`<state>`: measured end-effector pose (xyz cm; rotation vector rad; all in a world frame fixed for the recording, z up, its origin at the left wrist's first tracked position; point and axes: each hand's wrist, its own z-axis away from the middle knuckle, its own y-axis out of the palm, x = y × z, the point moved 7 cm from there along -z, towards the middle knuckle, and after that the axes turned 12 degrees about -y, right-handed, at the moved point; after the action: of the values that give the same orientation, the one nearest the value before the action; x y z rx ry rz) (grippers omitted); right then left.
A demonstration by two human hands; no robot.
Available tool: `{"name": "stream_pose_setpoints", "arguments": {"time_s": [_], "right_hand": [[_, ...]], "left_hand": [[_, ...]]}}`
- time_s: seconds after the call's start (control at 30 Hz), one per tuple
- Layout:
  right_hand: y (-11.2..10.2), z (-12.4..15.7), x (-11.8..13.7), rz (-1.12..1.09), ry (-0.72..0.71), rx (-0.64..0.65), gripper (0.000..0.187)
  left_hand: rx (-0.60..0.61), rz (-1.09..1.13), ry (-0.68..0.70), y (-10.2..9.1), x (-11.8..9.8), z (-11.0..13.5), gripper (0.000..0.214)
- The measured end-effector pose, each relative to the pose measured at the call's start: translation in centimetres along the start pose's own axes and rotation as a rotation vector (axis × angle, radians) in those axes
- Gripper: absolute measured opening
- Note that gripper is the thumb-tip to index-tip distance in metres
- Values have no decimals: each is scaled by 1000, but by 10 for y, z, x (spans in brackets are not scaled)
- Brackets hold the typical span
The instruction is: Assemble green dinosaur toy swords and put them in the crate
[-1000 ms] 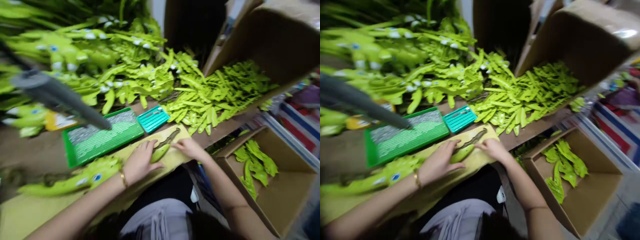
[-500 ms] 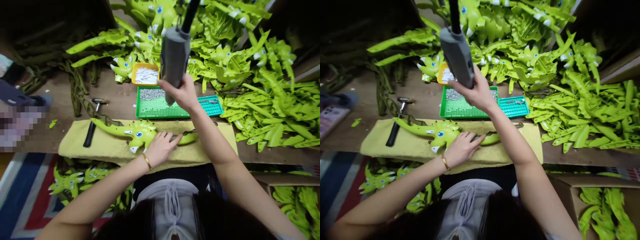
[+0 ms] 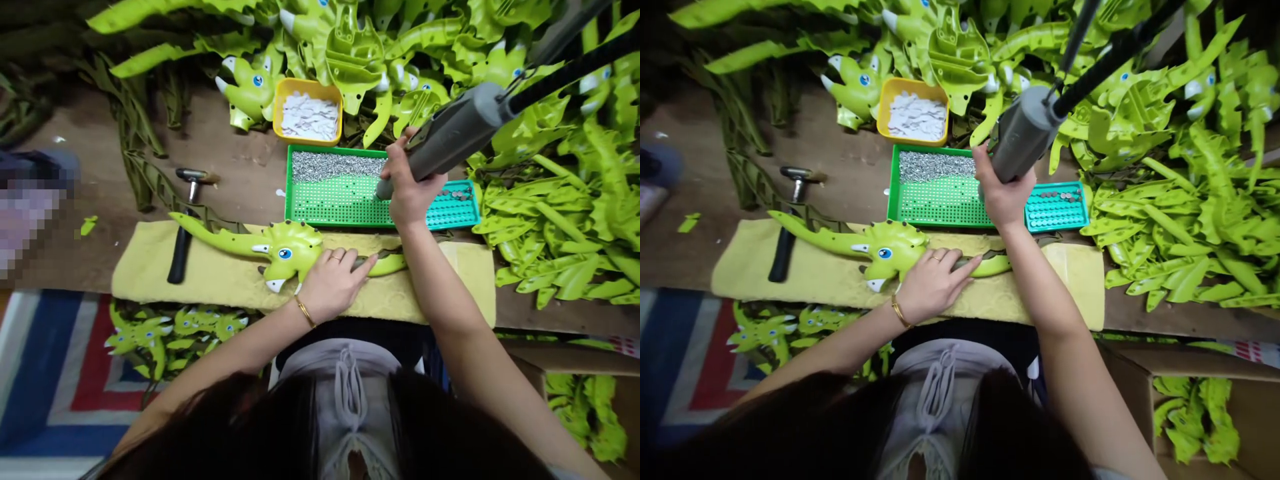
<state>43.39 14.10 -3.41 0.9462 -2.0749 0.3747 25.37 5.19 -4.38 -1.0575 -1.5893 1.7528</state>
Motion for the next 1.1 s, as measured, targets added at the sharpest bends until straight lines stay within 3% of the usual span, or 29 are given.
{"name": "stream_pose_setpoints", "arguments": {"time_s": [0.13, 0.27, 0.4, 0.5, 0.67, 0.87, 1.1], "right_hand": [[1, -2, 10, 8, -85, -63, 35], [-5, -10, 49, -8, -164, -158, 33], [-39, -2, 100, -127, -238, -184, 30], [-69, 24, 119, -107, -217, -146, 27], [-99, 61, 124, 28, -253, -189, 27], [-92, 66, 112, 24, -218, -134, 27], [-91, 78, 110, 112, -160, 27, 36]], "left_hand": [[-4, 7, 3, 0, 1, 0, 42], [-13, 5, 0, -1, 1, 0, 42], [10, 4, -4, 3, 1, -1, 43], [-13, -6, 1, 4, 0, -2, 44], [-23, -16, 5, 6, 0, -3, 43], [4, -43, -5, 9, -1, -4, 41], [20, 31, -12, 8, -1, -3, 41]]}}
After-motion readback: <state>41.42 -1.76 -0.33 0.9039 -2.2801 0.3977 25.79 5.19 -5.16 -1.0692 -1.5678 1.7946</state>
